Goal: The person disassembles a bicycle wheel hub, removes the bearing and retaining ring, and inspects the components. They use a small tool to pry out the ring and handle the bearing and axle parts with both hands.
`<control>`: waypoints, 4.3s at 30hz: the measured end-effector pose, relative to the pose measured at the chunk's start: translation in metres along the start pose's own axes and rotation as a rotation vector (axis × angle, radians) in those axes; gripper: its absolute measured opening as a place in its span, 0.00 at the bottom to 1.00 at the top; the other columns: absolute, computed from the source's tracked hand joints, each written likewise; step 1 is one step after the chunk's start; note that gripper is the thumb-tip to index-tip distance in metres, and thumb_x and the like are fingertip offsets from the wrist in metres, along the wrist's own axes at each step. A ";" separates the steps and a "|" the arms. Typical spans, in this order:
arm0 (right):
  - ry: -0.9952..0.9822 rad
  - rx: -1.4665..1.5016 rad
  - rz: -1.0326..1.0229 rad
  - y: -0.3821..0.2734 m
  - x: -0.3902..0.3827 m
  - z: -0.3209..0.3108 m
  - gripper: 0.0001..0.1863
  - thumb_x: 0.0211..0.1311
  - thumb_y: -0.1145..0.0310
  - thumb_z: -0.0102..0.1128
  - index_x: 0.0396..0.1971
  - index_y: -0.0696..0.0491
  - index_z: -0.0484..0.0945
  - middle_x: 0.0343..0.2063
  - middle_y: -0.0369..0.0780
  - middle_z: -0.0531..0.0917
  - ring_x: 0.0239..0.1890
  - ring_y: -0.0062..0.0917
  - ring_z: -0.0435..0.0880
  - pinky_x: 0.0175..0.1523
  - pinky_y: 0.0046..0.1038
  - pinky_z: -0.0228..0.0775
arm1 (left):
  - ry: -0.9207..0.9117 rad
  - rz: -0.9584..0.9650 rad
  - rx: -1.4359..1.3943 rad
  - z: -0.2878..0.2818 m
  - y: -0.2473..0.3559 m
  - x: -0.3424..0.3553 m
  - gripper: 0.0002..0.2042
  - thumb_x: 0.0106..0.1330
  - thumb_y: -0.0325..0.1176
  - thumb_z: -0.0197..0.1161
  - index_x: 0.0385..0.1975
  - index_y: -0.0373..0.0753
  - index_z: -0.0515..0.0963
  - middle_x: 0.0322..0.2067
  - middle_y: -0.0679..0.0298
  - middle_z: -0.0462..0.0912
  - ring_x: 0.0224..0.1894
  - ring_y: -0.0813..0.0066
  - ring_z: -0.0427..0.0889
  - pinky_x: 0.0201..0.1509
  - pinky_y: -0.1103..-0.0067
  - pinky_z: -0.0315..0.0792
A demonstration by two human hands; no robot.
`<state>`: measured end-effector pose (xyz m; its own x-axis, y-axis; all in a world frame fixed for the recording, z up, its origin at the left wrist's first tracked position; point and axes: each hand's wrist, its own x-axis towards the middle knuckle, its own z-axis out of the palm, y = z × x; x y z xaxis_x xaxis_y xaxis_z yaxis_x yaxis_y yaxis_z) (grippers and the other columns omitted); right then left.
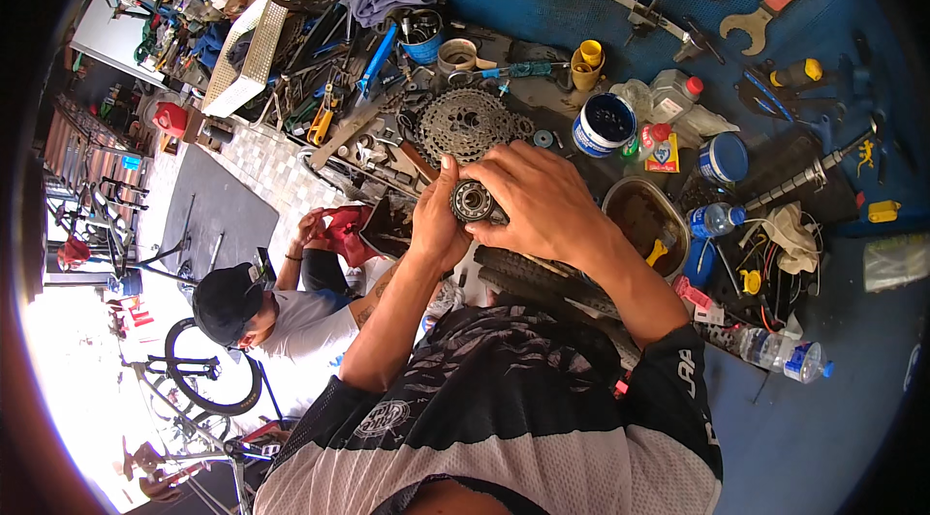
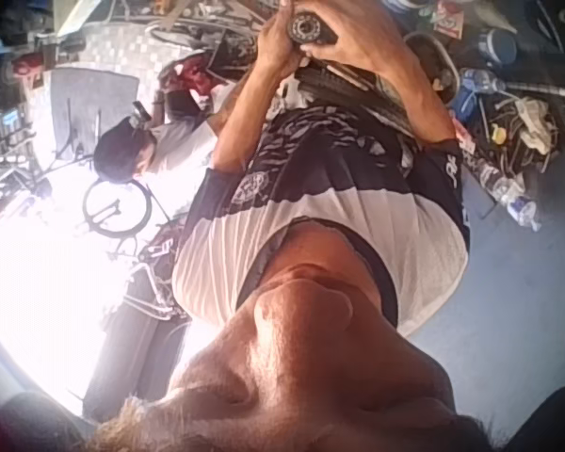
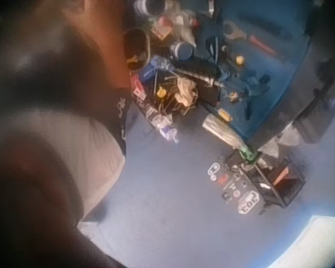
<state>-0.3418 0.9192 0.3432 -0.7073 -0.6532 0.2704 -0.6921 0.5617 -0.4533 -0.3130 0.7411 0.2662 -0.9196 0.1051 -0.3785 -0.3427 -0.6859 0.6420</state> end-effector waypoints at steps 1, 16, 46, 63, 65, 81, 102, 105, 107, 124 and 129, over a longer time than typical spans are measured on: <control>0.002 0.004 0.002 0.000 0.000 -0.001 0.32 0.52 0.55 0.81 0.57 0.50 0.81 0.49 0.39 0.84 0.55 0.38 0.83 0.60 0.42 0.78 | -0.013 -0.002 0.006 -0.003 -0.001 0.002 0.27 0.86 0.55 0.52 0.49 0.32 0.81 0.39 0.60 0.86 0.37 0.73 0.89 0.35 0.74 0.87; 0.115 0.164 0.010 0.011 -0.005 -0.015 0.29 0.47 0.59 0.79 0.53 0.49 0.84 0.45 0.40 0.85 0.52 0.40 0.85 0.56 0.40 0.79 | -0.511 -0.181 -0.312 -0.038 -0.020 0.013 0.26 0.76 0.58 0.66 0.62 0.48 0.74 0.48 0.61 0.85 0.38 0.69 0.88 0.34 0.75 0.84; 0.233 -0.083 0.178 0.040 -0.046 -0.041 0.32 0.47 0.59 0.84 0.53 0.51 0.83 0.46 0.40 0.86 0.50 0.40 0.85 0.53 0.41 0.79 | -0.247 0.590 1.503 -0.056 -0.066 0.069 0.32 0.60 0.47 0.82 0.60 0.39 0.77 0.53 0.55 0.82 0.51 0.51 0.84 0.49 0.62 0.82; 0.168 -0.061 -0.109 -0.018 0.002 -0.049 0.33 0.46 0.60 0.81 0.56 0.51 0.83 0.46 0.38 0.83 0.48 0.34 0.84 0.52 0.37 0.80 | -0.286 0.714 1.020 0.014 0.019 -0.004 0.28 0.54 0.28 0.84 0.55 0.37 0.79 0.48 0.56 0.85 0.50 0.55 0.87 0.53 0.65 0.80; 0.206 -0.021 -0.142 -0.024 0.004 -0.050 0.37 0.39 0.66 0.82 0.57 0.52 0.84 0.44 0.38 0.84 0.43 0.36 0.84 0.47 0.37 0.79 | -0.298 0.709 0.984 0.013 0.023 -0.006 0.26 0.54 0.29 0.84 0.53 0.37 0.80 0.45 0.58 0.86 0.46 0.58 0.88 0.49 0.67 0.80; 0.161 0.156 -0.100 -0.032 0.007 -0.053 0.42 0.46 0.62 0.86 0.63 0.50 0.75 0.46 0.40 0.82 0.49 0.38 0.83 0.52 0.39 0.78 | -0.212 0.698 0.875 0.016 0.028 -0.018 0.17 0.56 0.26 0.81 0.43 0.35 0.82 0.34 0.61 0.88 0.36 0.70 0.89 0.41 0.72 0.80; 0.195 0.138 -0.108 -0.049 0.007 -0.051 0.42 0.47 0.70 0.86 0.64 0.51 0.73 0.43 0.38 0.85 0.45 0.36 0.85 0.49 0.37 0.79 | -0.133 0.814 1.104 0.017 0.039 -0.025 0.21 0.53 0.24 0.76 0.48 0.35 0.80 0.38 0.53 0.86 0.39 0.51 0.89 0.43 0.68 0.80; 0.187 0.138 -0.115 -0.048 0.006 -0.051 0.41 0.49 0.69 0.85 0.65 0.51 0.73 0.42 0.38 0.85 0.45 0.35 0.85 0.49 0.37 0.79 | -0.130 0.829 1.122 0.017 0.038 -0.025 0.21 0.52 0.23 0.77 0.48 0.35 0.80 0.38 0.53 0.87 0.39 0.51 0.89 0.42 0.68 0.80; 0.196 0.136 -0.114 -0.049 0.006 -0.051 0.42 0.46 0.71 0.87 0.64 0.52 0.73 0.44 0.39 0.86 0.44 0.36 0.85 0.48 0.37 0.78 | -0.143 0.843 1.118 0.017 0.038 -0.024 0.22 0.52 0.24 0.77 0.48 0.35 0.80 0.38 0.53 0.87 0.38 0.51 0.89 0.42 0.68 0.80; 0.218 0.194 -0.126 -0.045 0.002 -0.044 0.39 0.48 0.74 0.85 0.62 0.51 0.74 0.41 0.37 0.86 0.41 0.35 0.85 0.46 0.37 0.79 | -0.151 0.802 1.099 0.018 0.036 -0.021 0.17 0.51 0.25 0.75 0.40 0.35 0.78 0.31 0.57 0.81 0.33 0.59 0.84 0.41 0.70 0.78; 0.199 0.234 -0.117 -0.045 0.003 -0.046 0.39 0.47 0.75 0.85 0.61 0.52 0.75 0.39 0.37 0.85 0.40 0.35 0.84 0.46 0.37 0.78 | -0.171 0.813 1.079 0.019 0.035 -0.022 0.15 0.52 0.24 0.74 0.39 0.35 0.78 0.31 0.59 0.82 0.34 0.62 0.85 0.41 0.71 0.78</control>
<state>-0.3200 0.9154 0.4035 -0.6552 -0.5813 0.4825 -0.7347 0.3416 -0.5861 -0.3089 0.7287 0.3099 -0.9171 0.0864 0.3891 0.3966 0.2951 0.8693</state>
